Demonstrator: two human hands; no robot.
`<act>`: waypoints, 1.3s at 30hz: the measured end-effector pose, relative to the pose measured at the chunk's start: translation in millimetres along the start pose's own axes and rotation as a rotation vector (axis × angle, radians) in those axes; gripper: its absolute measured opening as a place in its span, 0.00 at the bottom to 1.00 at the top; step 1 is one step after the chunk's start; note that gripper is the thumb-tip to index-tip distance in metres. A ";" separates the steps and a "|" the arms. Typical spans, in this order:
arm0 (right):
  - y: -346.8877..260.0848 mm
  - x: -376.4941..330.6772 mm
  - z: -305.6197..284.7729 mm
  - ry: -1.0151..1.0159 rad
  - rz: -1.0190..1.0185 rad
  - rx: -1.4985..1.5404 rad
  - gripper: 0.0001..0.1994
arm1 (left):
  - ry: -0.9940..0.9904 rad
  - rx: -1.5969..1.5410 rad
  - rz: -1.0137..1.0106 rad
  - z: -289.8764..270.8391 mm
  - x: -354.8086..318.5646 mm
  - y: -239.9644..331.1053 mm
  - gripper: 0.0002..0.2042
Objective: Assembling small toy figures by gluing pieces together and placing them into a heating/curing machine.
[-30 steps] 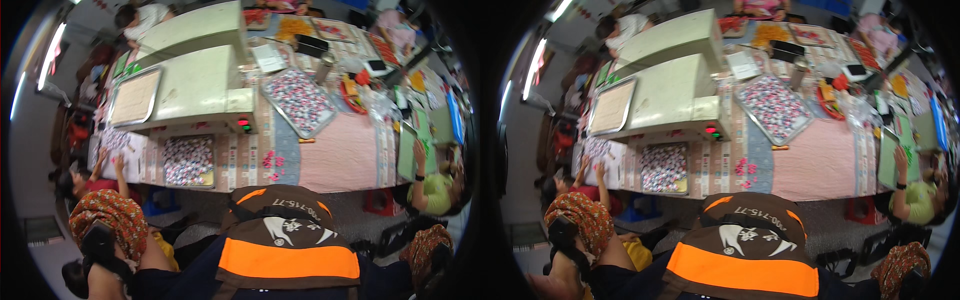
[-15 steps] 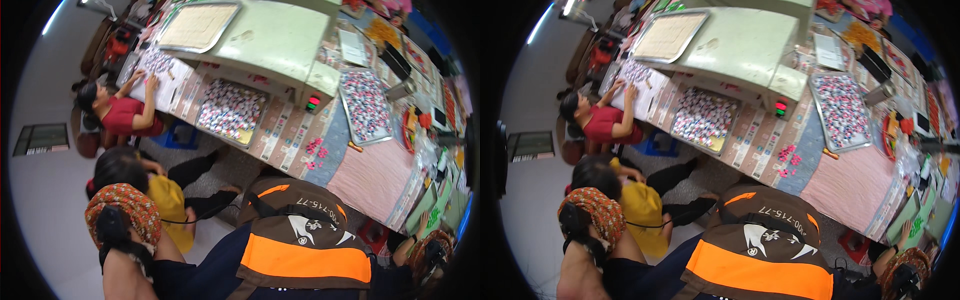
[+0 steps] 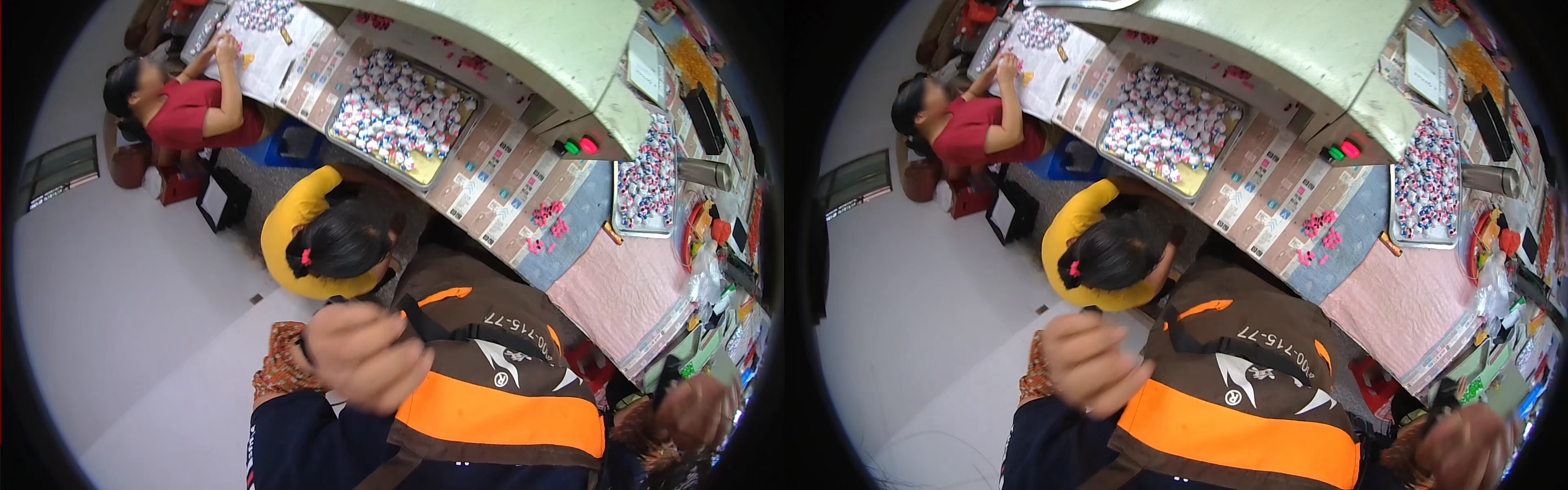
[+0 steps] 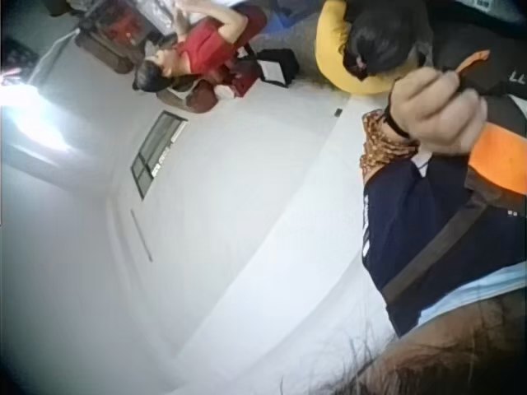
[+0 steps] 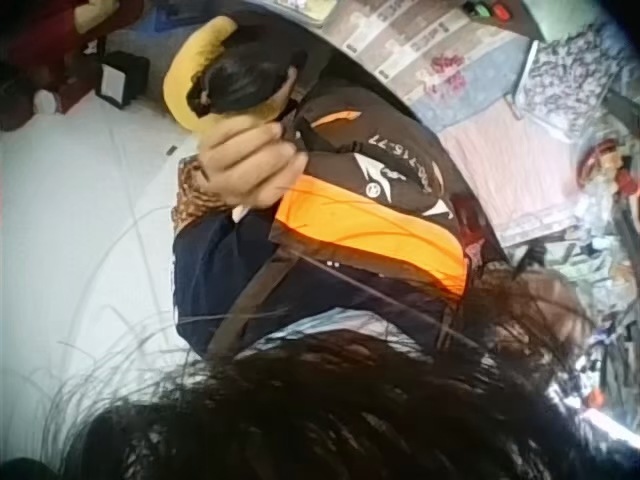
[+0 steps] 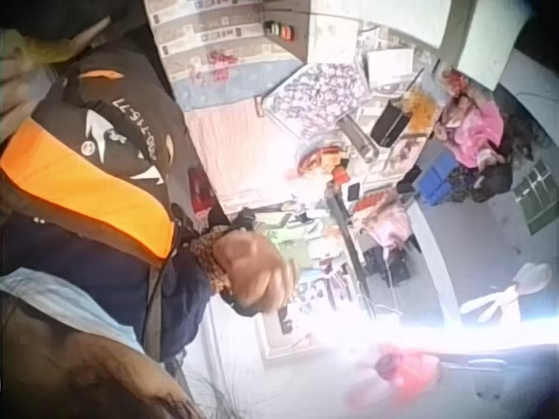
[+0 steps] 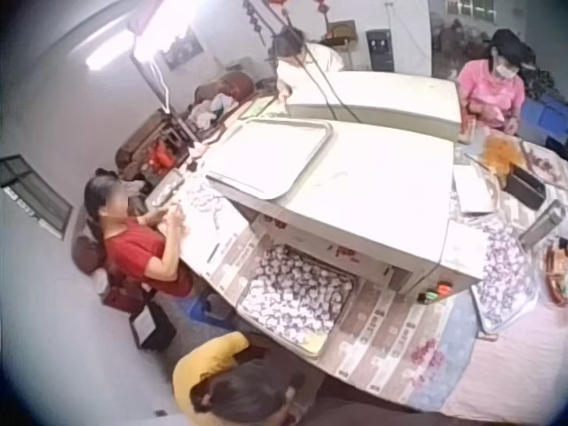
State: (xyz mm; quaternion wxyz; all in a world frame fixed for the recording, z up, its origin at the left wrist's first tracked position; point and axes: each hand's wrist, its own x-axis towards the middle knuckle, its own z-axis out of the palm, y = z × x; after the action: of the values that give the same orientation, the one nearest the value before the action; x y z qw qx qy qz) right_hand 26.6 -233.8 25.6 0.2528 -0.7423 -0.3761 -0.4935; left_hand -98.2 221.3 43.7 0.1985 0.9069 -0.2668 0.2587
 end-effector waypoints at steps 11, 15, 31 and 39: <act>-60.7 -271.3 0.8 -1.340 0.737 -0.037 0.17 | -1.166 -0.615 -0.766 236.4 -253.2 -13.2 0.09; -37.6 -334.9 -21.3 -1.310 0.769 -0.036 0.14 | -1.235 -0.419 -0.603 334.4 -300.2 8.7 0.11; 14.2 -403.0 -42.9 -1.111 0.500 -0.010 0.13 | -1.014 -0.432 -0.429 550.3 -350.9 107.6 0.13; 16.7 -402.2 -47.0 -1.121 0.556 0.019 0.12 | -0.960 -0.486 -0.440 580.7 -338.2 114.4 0.14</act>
State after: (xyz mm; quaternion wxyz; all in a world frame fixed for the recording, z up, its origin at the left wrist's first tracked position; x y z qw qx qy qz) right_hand -77.9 -403.0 -327.6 0.1426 -0.9562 -0.2486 0.0588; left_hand -199.1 -28.1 -582.6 0.3068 0.8853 -0.1838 -0.2974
